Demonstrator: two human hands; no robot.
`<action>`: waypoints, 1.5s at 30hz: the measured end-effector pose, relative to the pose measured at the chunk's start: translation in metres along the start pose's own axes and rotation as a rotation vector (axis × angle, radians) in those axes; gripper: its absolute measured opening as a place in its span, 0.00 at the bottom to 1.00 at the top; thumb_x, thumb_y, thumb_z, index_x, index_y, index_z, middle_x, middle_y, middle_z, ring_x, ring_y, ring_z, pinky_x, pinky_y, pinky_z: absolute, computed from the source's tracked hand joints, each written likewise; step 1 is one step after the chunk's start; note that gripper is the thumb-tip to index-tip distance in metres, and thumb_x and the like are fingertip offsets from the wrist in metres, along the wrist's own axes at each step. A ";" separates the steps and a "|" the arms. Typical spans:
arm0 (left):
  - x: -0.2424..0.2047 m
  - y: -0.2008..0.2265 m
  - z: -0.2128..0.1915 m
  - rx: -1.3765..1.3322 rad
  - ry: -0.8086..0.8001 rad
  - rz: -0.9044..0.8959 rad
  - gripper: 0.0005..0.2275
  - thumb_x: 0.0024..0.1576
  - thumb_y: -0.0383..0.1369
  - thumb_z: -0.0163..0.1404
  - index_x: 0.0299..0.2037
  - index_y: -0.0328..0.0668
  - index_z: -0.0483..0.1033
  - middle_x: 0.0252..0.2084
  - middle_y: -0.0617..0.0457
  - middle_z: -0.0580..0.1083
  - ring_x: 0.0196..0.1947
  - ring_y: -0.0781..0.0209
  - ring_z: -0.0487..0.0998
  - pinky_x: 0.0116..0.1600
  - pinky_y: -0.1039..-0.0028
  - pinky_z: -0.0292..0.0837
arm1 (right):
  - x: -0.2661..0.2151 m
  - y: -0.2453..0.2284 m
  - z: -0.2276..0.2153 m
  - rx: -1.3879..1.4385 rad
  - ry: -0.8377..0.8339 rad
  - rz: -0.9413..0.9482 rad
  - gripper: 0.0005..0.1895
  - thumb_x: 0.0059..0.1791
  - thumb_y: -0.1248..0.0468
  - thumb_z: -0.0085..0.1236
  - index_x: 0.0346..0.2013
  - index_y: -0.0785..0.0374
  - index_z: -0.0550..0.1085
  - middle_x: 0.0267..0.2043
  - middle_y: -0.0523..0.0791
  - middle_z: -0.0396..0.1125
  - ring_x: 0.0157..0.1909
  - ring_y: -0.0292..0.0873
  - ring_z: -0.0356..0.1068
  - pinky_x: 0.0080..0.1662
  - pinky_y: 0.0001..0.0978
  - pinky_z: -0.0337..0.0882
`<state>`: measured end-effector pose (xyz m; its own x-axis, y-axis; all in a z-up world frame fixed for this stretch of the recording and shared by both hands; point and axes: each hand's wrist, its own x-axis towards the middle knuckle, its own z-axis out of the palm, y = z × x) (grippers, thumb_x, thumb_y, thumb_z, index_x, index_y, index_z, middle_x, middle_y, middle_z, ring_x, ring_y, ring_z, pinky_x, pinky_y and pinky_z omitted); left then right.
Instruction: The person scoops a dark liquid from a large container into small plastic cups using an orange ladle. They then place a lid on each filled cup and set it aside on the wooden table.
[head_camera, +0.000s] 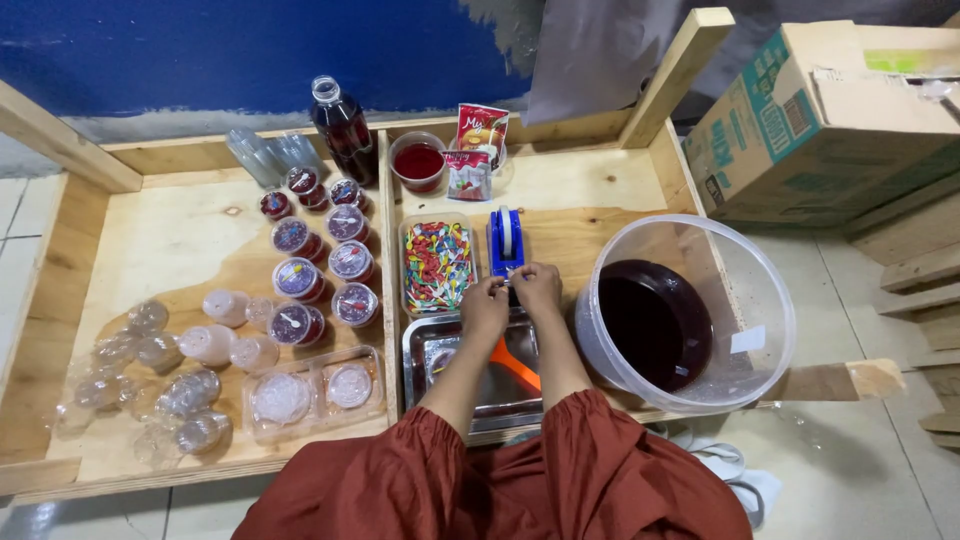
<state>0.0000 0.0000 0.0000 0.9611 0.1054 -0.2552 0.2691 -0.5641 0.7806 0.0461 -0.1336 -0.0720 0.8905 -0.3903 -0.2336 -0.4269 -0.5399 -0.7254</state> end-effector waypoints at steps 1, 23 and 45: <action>0.002 -0.003 0.003 0.001 0.000 -0.004 0.11 0.56 0.39 0.53 0.48 0.59 0.82 0.41 0.52 0.79 0.50 0.49 0.80 0.55 0.61 0.75 | 0.000 -0.002 0.000 -0.001 -0.004 0.001 0.10 0.42 0.48 0.61 0.35 0.39 0.83 0.45 0.42 0.70 0.55 0.54 0.73 0.55 0.43 0.74; -0.046 0.009 0.000 -0.157 0.036 -0.049 0.16 0.58 0.33 0.51 0.57 0.57 0.76 0.53 0.51 0.73 0.59 0.44 0.75 0.65 0.59 0.69 | -0.038 -0.004 0.021 0.645 0.015 0.431 0.07 0.46 0.66 0.57 0.37 0.60 0.80 0.26 0.49 0.71 0.30 0.48 0.72 0.31 0.37 0.73; -0.006 -0.073 0.029 -0.035 -0.030 -0.034 0.17 0.59 0.40 0.52 0.58 0.55 0.76 0.53 0.49 0.74 0.58 0.46 0.76 0.63 0.59 0.71 | -0.057 -0.005 0.012 0.662 -0.172 0.460 0.10 0.51 0.63 0.56 0.46 0.59 0.76 0.34 0.46 0.72 0.27 0.38 0.74 0.28 0.27 0.78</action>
<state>-0.0272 0.0165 -0.0719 0.9493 0.0995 -0.2983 0.3042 -0.5315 0.7906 -0.0005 -0.1001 -0.0629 0.6836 -0.3169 -0.6575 -0.6220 0.2183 -0.7519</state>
